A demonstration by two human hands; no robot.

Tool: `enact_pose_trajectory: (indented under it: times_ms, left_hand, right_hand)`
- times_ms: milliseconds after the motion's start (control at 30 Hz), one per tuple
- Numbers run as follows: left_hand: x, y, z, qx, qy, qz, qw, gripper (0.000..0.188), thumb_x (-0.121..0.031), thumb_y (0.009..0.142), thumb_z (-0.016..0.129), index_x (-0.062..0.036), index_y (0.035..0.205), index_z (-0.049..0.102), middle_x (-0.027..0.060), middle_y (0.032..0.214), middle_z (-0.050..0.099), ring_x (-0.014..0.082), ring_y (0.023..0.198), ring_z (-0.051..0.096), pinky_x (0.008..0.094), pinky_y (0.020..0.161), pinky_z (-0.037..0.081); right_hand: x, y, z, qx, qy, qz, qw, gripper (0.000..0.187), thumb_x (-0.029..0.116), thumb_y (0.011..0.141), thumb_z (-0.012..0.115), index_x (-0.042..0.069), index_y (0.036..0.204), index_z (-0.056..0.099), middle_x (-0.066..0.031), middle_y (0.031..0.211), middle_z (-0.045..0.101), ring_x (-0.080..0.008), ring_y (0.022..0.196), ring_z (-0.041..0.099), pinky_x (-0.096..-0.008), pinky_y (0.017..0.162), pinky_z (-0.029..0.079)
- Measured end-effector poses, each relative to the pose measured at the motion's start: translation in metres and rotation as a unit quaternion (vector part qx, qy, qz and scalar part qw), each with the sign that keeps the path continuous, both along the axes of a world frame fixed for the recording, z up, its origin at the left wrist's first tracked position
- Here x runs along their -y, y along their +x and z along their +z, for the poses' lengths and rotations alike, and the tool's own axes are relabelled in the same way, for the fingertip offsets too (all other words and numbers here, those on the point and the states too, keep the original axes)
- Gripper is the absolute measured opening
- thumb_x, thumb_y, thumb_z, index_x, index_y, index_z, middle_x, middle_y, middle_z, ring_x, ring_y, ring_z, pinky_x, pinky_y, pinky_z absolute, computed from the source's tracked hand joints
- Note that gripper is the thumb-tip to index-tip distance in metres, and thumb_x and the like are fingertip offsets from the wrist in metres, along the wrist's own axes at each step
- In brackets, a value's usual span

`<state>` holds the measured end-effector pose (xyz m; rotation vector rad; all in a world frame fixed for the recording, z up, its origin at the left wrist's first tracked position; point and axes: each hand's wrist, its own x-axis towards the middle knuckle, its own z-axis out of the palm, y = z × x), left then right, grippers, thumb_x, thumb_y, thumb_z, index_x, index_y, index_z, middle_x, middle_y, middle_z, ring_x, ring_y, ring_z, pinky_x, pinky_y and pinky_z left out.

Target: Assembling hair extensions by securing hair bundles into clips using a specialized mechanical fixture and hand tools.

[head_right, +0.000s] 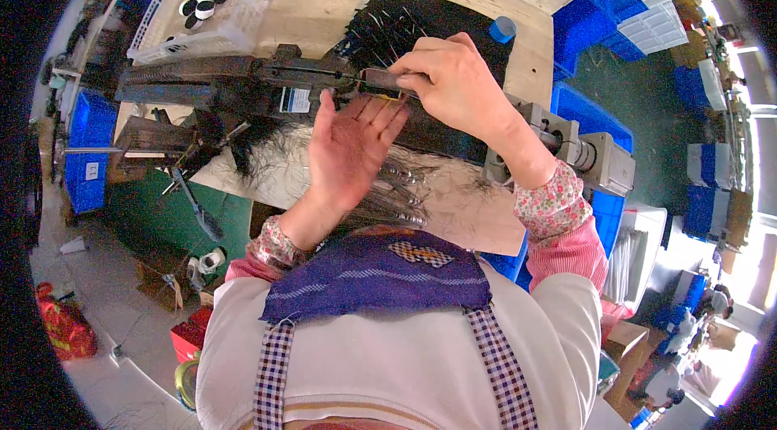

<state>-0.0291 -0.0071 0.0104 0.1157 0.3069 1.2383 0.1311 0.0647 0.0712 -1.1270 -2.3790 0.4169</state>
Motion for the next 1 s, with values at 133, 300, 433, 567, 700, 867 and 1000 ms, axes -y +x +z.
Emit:
enact_pose_trajectory:
  times_ms: [133, 300, 433, 567, 700, 867, 1000]
  left_hand:
    - [-0.005, 0.002, 0.005, -0.030, 0.012, -0.004, 0.999, 0.063, -0.053, 0.097, 0.037, 0.0042, 0.122, 0.044, 0.0171, 0.127, 0.050, 0.0279, 0.125, 0.044, 0.0426, 0.114, 0.026]
    - [-0.003, -0.001, 0.001, 0.008, -0.004, -0.013, 1.000, 0.061, -0.052, 0.097, 0.037, 0.0034, 0.119, 0.046, 0.0160, 0.124, 0.051, 0.0281, 0.124, 0.044, 0.0422, 0.114, 0.027]
    - [-0.003, -0.001, 0.007, 0.015, -0.006, -0.013, 1.000, 0.059, -0.053, 0.096, 0.038, 0.0025, 0.114, 0.048, 0.0152, 0.120, 0.052, 0.0280, 0.121, 0.046, 0.0418, 0.113, 0.027]
    - [-0.007, -0.005, -0.011, 0.067, 0.013, -0.022, 0.997, 0.059, -0.053, 0.096, 0.037, 0.0030, 0.112, 0.048, 0.0149, 0.118, 0.053, 0.0288, 0.120, 0.047, 0.0408, 0.112, 0.029]
    - [-0.002, -0.005, -0.004, 0.029, 0.035, -0.020, 0.999, 0.064, -0.054, 0.097, 0.035, 0.0058, 0.119, 0.045, 0.0180, 0.126, 0.050, 0.0301, 0.125, 0.044, 0.0424, 0.112, 0.028]
    - [-0.001, -0.006, 0.002, -0.011, 0.013, 0.002, 1.000, 0.065, -0.053, 0.096, 0.037, 0.0070, 0.119, 0.044, 0.0197, 0.126, 0.050, 0.0318, 0.127, 0.041, 0.0451, 0.114, 0.025]
    - [-0.001, -0.005, 0.001, -0.003, 0.008, 0.007, 1.000, 0.064, -0.052, 0.096, 0.040, 0.0078, 0.118, 0.044, 0.0202, 0.126, 0.050, 0.0333, 0.127, 0.042, 0.0455, 0.114, 0.025]
  right_hand:
    - [0.000, -0.003, 0.000, 0.014, 0.044, 0.012, 0.999, 0.008, 0.010, 0.077, 0.064, 0.008, 0.083, 0.068, -0.0058, 0.079, 0.062, -0.0243, 0.078, 0.060, -0.0356, 0.078, 0.040]
    - [0.004, -0.005, 0.003, 0.025, 0.084, 0.009, 0.996, 0.008, 0.010, 0.076, 0.064, 0.007, 0.082, 0.068, -0.0059, 0.079, 0.062, -0.0243, 0.077, 0.060, -0.0360, 0.078, 0.041]
    - [0.010, -0.006, 0.003, 0.018, 0.112, 0.000, 0.994, 0.006, 0.010, 0.075, 0.065, 0.009, 0.080, 0.068, -0.0047, 0.075, 0.060, -0.0231, 0.075, 0.060, -0.0359, 0.077, 0.041]
    - [0.029, -0.019, -0.002, 0.012, 0.185, 0.035, 0.982, 0.012, 0.011, 0.072, 0.064, 0.012, 0.083, 0.067, -0.0037, 0.073, 0.056, -0.0218, 0.072, 0.059, -0.0356, 0.072, 0.042]
    - [0.008, -0.006, 0.006, -0.026, 0.119, -0.028, 0.992, 0.010, 0.012, 0.077, 0.065, 0.008, 0.085, 0.067, -0.0068, 0.075, 0.060, -0.0252, 0.073, 0.061, -0.0367, 0.072, 0.045]
    - [-0.008, 0.006, 0.005, -0.091, -0.012, -0.015, 0.996, 0.013, 0.009, 0.077, 0.065, 0.005, 0.088, 0.068, -0.0093, 0.078, 0.063, -0.0271, 0.071, 0.063, -0.0364, 0.067, 0.049]
    - [-0.003, 0.008, -0.010, -0.015, 0.015, 0.003, 1.000, 0.011, 0.011, 0.079, 0.063, 0.009, 0.088, 0.069, -0.0059, 0.080, 0.062, -0.0245, 0.081, 0.062, -0.0378, 0.081, 0.044]
